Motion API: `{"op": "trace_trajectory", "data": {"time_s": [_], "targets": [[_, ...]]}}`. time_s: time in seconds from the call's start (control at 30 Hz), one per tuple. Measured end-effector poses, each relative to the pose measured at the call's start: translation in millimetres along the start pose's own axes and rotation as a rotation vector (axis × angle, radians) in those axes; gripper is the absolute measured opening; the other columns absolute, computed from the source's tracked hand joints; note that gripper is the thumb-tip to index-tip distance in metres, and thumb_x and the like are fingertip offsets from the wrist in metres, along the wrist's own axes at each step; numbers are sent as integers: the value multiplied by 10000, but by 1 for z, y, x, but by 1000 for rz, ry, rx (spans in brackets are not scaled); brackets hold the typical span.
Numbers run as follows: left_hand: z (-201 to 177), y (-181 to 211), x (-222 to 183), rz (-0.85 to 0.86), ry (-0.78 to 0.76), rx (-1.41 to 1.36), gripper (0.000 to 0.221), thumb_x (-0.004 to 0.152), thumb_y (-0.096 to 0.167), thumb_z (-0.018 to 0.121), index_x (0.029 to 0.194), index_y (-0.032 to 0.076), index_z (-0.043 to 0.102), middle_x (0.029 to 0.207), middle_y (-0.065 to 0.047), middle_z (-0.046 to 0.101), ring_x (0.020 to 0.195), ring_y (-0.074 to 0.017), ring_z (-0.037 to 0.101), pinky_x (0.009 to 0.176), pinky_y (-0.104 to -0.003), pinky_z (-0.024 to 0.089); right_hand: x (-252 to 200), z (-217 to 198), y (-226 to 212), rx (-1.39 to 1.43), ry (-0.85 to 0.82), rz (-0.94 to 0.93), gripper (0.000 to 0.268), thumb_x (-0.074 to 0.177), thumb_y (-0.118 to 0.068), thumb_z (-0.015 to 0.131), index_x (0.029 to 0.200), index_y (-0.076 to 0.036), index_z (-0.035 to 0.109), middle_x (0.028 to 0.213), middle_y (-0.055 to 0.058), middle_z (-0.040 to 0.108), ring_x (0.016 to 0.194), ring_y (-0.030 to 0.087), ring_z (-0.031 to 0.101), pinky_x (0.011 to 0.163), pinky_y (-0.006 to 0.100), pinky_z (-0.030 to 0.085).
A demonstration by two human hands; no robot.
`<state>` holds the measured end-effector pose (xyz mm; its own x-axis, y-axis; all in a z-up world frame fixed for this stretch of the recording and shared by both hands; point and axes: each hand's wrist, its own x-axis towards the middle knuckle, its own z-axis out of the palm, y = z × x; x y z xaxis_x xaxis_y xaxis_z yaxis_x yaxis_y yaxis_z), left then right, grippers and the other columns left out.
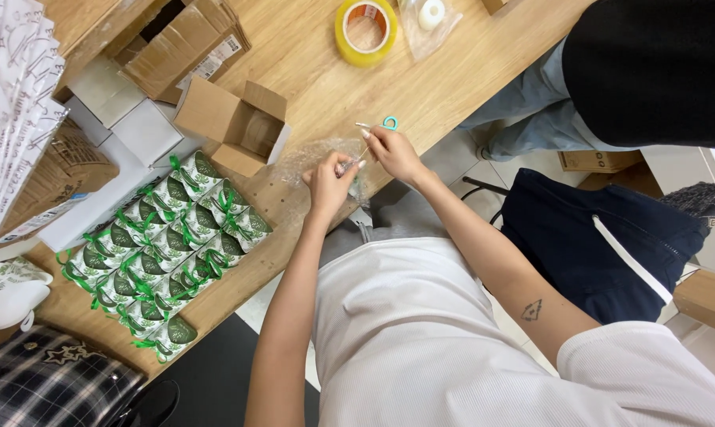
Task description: Retrieve a package, unbox it, and inspect the contents at a workbench.
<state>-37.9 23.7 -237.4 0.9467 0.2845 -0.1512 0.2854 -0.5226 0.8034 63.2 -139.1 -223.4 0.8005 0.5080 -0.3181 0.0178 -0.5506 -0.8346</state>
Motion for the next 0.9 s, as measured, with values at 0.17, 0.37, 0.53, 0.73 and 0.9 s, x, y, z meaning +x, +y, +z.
{"op": "trace_trajectory", "data": {"time_s": [0.17, 0.37, 0.53, 0.73, 0.9], "targets": [[6, -10, 0, -52, -31, -163, 230, 862, 317, 823, 869, 100, 747, 643, -2, 612, 611, -142, 569, 722, -312, 416, 11, 24, 36, 336, 105, 73, 392, 1103, -304, 520, 858, -10, 607, 709, 53, 601, 644, 115, 564, 619, 309, 473], [-1, -25, -7, -82, -82, -251, 175, 888, 272, 778, 892, 99, 749, 652, 22, 638, 610, -103, 576, 665, -278, 441, 42, 36, 105, -25, 353, 98, 444, 1131, -333, 483, 892, 7, 640, 725, 134, 598, 634, 251, 562, 606, 405, 468], [-32, -20, -28, -106, -171, -110, 163, 887, 276, 775, 885, 115, 746, 718, 19, 671, 693, -131, 611, 829, -338, 382, 39, -53, 61, -283, 317, 53, 456, 1108, -369, 580, 882, 20, 650, 740, 218, 614, 625, 323, 577, 635, 448, 485], [-35, 17, -34, 251, -124, 116, 152, 861, 234, 781, 889, 128, 677, 953, -25, 695, 1033, -224, 612, 1003, -461, 297, 29, -94, 29, -131, -70, 49, 358, 1033, -359, 610, 891, -30, 622, 735, 44, 678, 660, 125, 641, 600, 318, 501], [-49, 41, -42, 391, -251, 174, 242, 747, 218, 793, 937, 135, 669, 929, -7, 725, 1036, -223, 630, 988, -483, 301, 32, -87, 46, -20, 28, 93, 389, 1043, -372, 655, 884, -22, 599, 740, 29, 625, 679, 100, 599, 631, 278, 503]]}}
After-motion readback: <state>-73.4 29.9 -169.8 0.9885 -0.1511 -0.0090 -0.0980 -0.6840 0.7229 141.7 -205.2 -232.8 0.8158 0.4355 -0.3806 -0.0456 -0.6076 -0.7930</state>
